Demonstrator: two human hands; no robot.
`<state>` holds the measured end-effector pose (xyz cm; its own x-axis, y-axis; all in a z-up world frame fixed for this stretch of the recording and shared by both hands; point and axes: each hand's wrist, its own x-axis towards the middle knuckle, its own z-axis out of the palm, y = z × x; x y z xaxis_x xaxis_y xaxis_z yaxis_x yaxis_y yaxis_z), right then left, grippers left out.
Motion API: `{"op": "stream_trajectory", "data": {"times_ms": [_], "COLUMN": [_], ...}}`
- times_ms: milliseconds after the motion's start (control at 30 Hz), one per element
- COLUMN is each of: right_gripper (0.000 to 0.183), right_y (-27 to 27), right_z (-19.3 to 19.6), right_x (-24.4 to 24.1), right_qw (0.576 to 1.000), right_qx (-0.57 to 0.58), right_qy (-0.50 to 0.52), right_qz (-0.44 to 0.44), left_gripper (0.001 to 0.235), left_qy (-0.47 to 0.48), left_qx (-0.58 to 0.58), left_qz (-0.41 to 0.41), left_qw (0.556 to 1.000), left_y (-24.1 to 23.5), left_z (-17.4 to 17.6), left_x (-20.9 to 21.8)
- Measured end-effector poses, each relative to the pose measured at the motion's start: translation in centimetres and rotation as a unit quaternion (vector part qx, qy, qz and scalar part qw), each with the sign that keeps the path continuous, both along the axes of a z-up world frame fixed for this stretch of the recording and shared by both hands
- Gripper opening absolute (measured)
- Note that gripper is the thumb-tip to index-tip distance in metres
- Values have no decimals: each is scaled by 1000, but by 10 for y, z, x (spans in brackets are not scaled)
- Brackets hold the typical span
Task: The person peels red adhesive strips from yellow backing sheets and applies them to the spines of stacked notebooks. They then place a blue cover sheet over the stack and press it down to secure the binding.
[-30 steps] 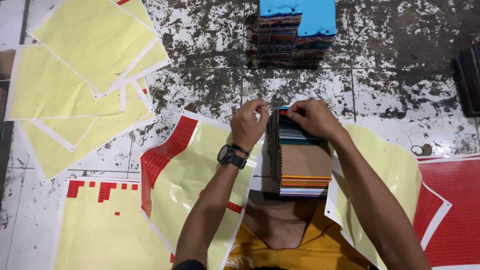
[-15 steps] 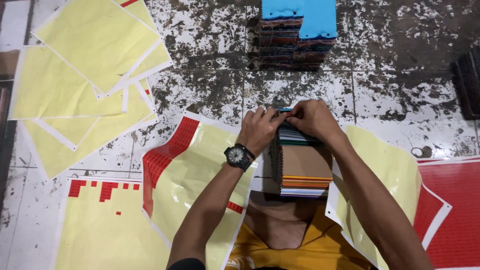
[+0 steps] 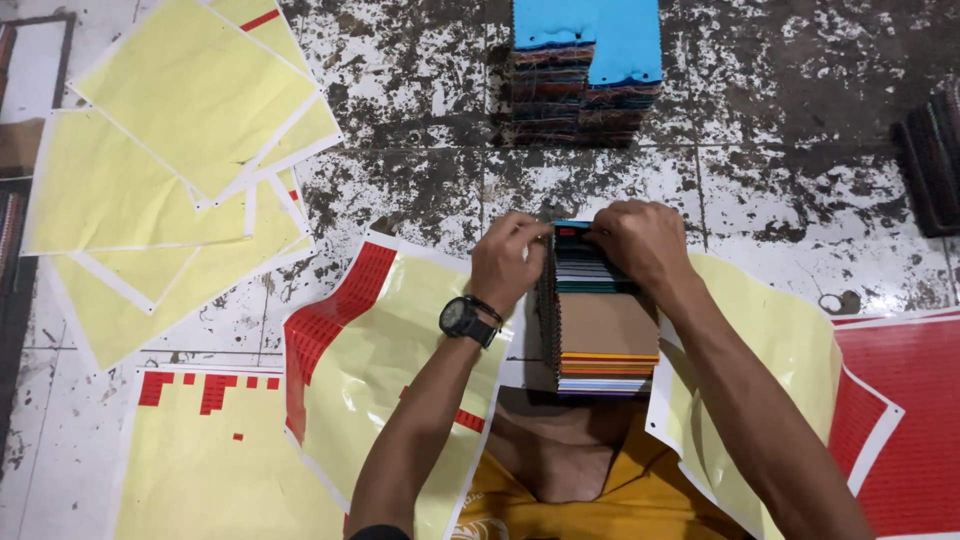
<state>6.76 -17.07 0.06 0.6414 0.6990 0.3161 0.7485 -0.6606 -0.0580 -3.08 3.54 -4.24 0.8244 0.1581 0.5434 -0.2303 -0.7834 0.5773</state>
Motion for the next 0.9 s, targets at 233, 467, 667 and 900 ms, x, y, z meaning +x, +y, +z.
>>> {"op": "stream_trajectory", "data": {"times_ms": [233, 467, 667, 900], "right_gripper": [23, 16, 13, 19], "right_y": [14, 22, 21, 18], "right_z": [94, 78, 68, 37], "right_x": [-16, -15, -14, 3], "right_qw": [899, 814, 806, 890], "right_qx": [109, 200, 198, 85], "right_qy": [416, 543, 557, 447], "right_qz": [78, 51, 28, -7], "left_gripper": [24, 34, 40, 16], "left_qy": [81, 112, 142, 101], "left_qx": [-485, -449, -433, -277], "left_qz": [-35, -65, -32, 240], "left_qw": [870, 884, 889, 925], "left_y": [-6, -28, -34, -11], "left_z": [21, 18, 16, 14], "left_x": [26, 59, 61, 51]}}
